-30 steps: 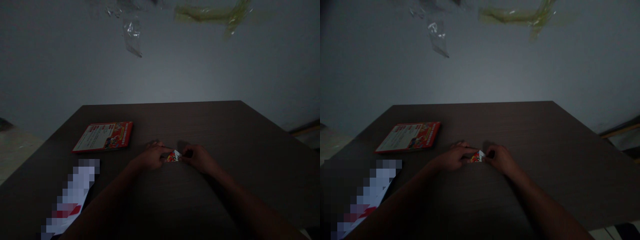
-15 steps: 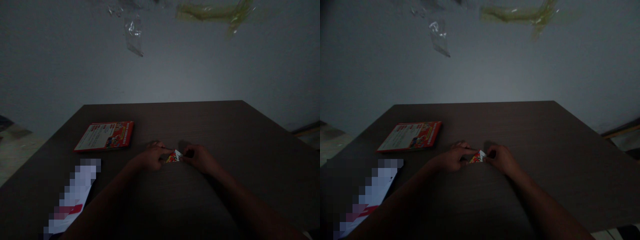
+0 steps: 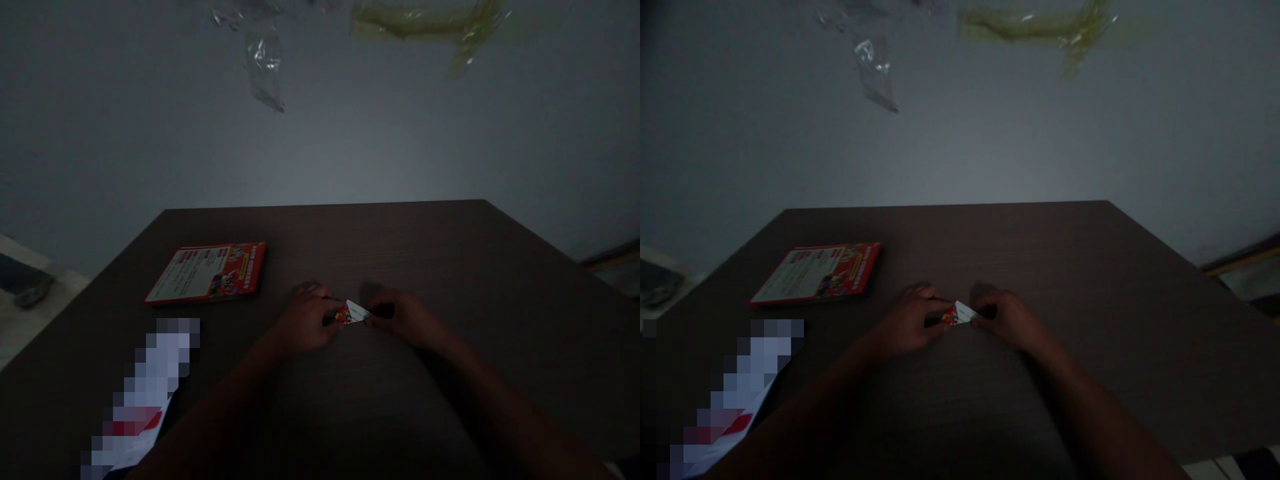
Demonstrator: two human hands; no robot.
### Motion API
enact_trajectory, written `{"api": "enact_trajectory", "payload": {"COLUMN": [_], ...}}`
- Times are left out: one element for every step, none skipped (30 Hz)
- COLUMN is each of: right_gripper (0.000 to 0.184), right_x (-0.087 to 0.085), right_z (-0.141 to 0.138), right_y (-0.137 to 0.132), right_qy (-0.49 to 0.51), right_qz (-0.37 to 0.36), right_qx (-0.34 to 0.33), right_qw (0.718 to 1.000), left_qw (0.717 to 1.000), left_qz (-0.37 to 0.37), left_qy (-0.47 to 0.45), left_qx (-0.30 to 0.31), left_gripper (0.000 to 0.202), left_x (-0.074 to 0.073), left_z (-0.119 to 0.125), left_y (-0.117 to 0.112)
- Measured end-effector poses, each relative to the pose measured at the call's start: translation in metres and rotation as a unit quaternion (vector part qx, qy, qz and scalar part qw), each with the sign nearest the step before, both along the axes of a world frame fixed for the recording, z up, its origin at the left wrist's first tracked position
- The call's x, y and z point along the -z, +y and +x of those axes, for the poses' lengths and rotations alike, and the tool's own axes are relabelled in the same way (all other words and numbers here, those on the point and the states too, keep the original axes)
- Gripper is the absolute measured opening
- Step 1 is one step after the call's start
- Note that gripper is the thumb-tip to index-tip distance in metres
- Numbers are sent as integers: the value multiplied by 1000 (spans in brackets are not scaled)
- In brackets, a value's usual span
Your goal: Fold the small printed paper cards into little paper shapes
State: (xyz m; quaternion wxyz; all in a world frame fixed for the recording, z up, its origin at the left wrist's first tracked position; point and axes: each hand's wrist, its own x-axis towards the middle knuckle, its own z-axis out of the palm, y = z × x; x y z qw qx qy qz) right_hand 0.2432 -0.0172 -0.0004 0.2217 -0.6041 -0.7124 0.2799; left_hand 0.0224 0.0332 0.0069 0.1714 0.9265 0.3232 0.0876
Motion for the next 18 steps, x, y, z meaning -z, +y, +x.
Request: {"api": "enact_trajectory", "payload": {"right_gripper": [13, 13, 12, 12, 12, 12, 12, 12, 13, 13, 13, 13, 13, 13, 13, 13, 13, 12], "right_x": [-1, -1, -2, -2, -2, -2, -1, -1, 0, 1, 1, 2, 3, 3, 4, 4, 4, 4], "right_z": [1, 1, 1, 1, 0, 0, 0, 0, 0, 0, 0, 0, 0, 0, 0, -1, -1, -2], "right_y": [0, -1, -1, -1, -2, -2, -2, -2, -2, -2, -2, -1, -1, -1, -1, -1, -1, -1], "right_qy": [-3, -6, -9, -12, -15, -18, -20, -24, -27, -30, -33, -34, -35, -34, -34, -33, -32, -31], "right_qz": [4, 8, 14, 20, 24, 27, 30, 32, 35, 38, 43, 46, 47, 46, 46, 47, 49, 53], "right_qx": [-6, -11, -15, -18, -20, -21, -20, -21, -25, -30, -33, -35, -35, -35, -34, -34, -35, -36], "right_qw": [1000, 1000, 1000, 1000, 999, 999, 999, 999, 999, 998, 998, 998, 998, 998, 998, 998, 998, 997], "left_qw": [1000, 1000, 1000, 1000, 1000, 1000, 1000, 1000, 1000, 1000, 1000, 1000, 1000, 1000, 1000, 1000, 1000, 1000], "left_qz": [3, 5, 6, 6, 6, 6, 5, 5, 6, 7, 9, 10, 12, 14, 17, 18, 20, 21], "left_qy": [-2, -4, -3, -1, 1, 2, 3, 2, 0, -3, -5, -8, -10, -12, -14, -14, -13, -12], "left_qx": [3, 5, 7, 8, 9, 11, 14, 17, 19, 20, 20, 20, 20, 19, 17, 16, 15, 13], "left_gripper": [34, 33, 33, 32, 32, 31, 31, 31, 32, 33, 33, 33, 32, 32, 31, 30, 29, 29], "left_x": [0, 0, 0, 0, 0, -1, -1, -2, -2, -2, -1, -1, 0, 1, 2, 3, 3, 3], "left_z": [0, 0, -1, -1, 0, 0, 0, 0, 0, 1, 1, 1, 1, 1, 1, 1, 1, 1], "left_y": [0, 0, -1, -1, -2, -2, -2, -3, -3, -3, -3, -3, -2, -2, -2, -2, -2, -2]}}
